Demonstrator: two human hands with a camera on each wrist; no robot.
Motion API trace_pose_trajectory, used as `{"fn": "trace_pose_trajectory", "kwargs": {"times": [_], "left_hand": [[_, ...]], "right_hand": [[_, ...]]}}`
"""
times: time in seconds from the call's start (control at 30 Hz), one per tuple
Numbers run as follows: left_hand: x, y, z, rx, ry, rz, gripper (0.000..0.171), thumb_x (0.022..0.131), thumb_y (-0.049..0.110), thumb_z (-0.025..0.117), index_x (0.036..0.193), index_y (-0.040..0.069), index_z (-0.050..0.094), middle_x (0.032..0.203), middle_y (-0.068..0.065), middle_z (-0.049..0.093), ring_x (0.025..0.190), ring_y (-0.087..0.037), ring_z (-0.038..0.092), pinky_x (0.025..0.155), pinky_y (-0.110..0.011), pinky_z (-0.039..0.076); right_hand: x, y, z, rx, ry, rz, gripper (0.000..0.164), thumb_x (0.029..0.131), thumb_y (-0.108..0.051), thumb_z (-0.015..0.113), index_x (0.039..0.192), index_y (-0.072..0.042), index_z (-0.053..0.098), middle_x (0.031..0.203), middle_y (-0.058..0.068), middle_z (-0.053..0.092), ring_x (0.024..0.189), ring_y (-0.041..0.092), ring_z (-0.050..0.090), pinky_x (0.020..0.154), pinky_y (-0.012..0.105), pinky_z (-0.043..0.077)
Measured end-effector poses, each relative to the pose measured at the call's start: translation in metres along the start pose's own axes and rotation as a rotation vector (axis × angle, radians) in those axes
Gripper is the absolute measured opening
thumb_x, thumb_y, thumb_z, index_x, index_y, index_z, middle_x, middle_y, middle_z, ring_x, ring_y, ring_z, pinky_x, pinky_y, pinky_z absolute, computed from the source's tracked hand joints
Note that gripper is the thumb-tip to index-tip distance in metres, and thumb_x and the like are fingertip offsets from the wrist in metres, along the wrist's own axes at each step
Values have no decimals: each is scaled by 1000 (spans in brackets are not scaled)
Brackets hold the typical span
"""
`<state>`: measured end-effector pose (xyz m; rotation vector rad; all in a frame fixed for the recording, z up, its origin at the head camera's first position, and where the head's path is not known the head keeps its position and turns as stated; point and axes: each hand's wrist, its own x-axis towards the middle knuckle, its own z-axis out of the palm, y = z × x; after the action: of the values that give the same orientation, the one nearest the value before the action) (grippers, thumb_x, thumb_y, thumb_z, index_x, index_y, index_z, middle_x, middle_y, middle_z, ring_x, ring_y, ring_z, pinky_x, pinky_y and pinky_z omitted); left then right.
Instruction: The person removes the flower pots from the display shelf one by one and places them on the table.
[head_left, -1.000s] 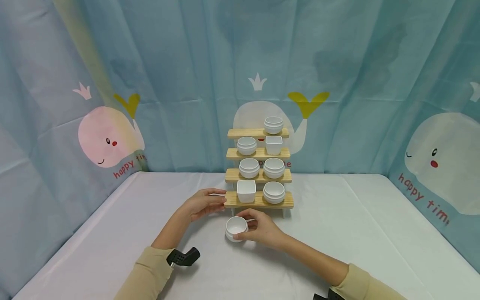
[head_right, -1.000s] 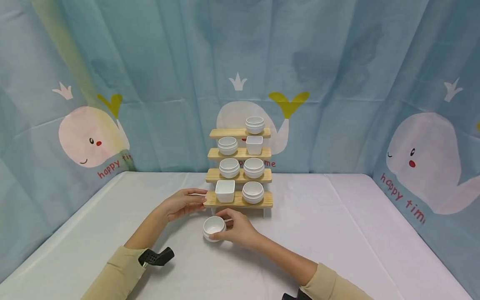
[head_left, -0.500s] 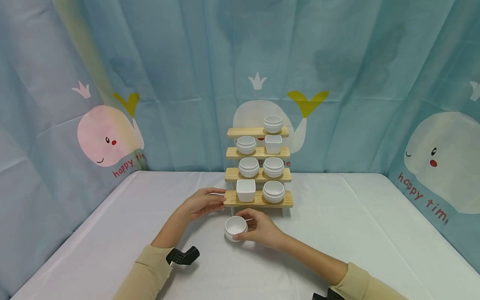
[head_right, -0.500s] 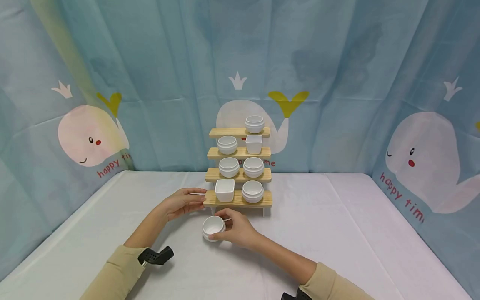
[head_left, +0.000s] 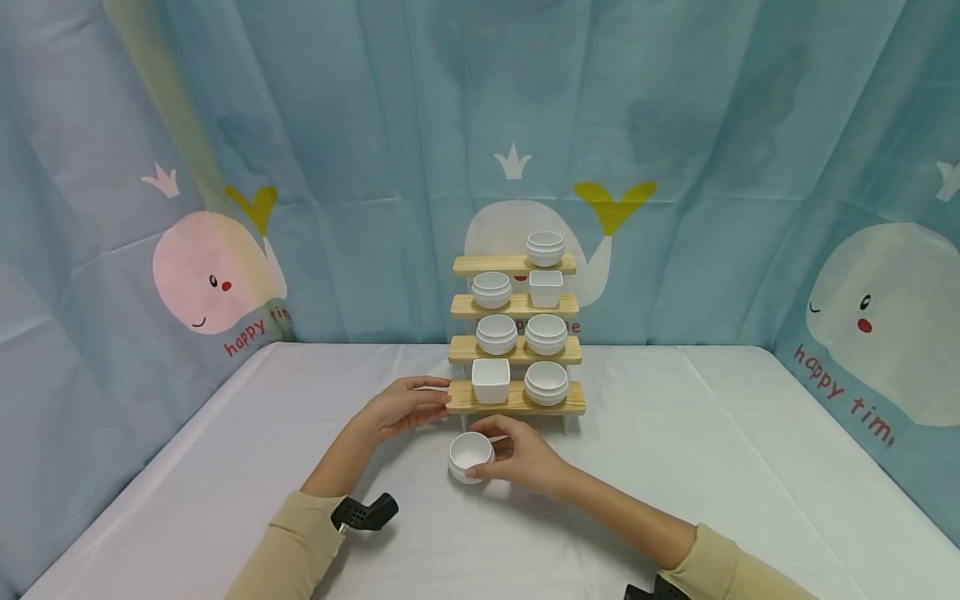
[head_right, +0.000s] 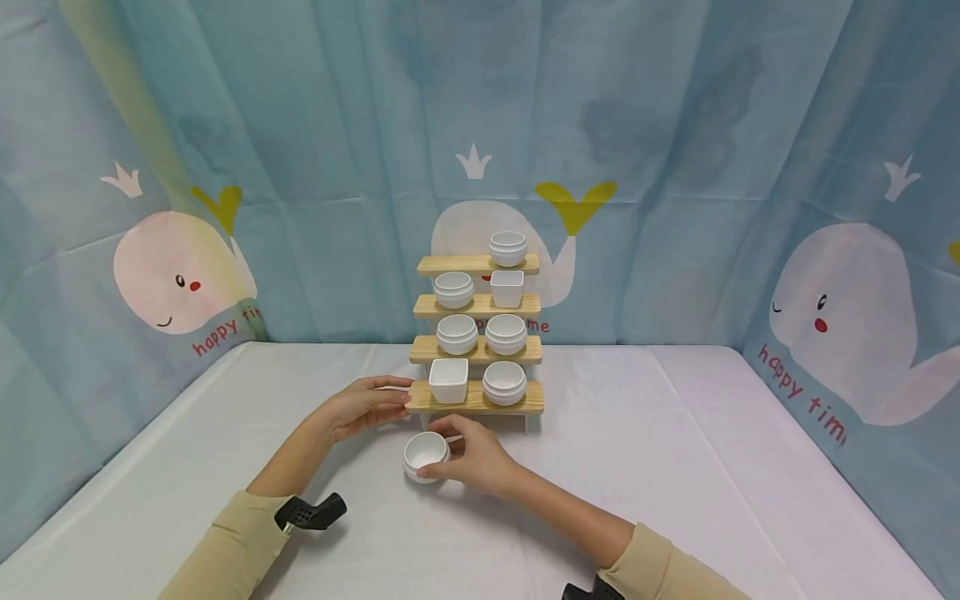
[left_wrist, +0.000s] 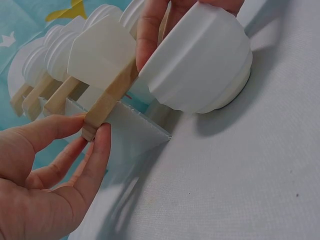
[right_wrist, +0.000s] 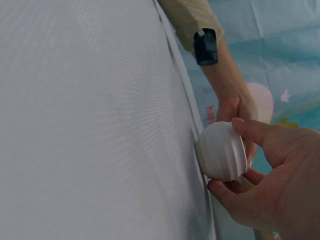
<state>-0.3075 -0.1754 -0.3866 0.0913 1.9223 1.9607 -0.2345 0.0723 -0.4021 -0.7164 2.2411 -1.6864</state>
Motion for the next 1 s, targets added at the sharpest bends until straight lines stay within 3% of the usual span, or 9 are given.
{"fn": "trace_pose_trajectory", "kwargs": {"times": [0.57,1.0], "left_hand": [[-3,1,0,-29,2,-14,55,104,3,63,153,-10,42,108,-9,70,89,-11,72,83,-24,63],[-2,1,0,-21,3,-16,54,104,2,62,154,-8,43,109,-8,70,89,-11,73,83,-23,63]], "right_hand": [[0,-11,-7,-18,15,-5,56,89,-4,84,137,11,58,136,27,63,119,35,68,103,40,59],[-2,-21,-9,15,7,-10,56,91,-2,82,137,15,56,138,32,59,122,37,66,106,42,57]]}}
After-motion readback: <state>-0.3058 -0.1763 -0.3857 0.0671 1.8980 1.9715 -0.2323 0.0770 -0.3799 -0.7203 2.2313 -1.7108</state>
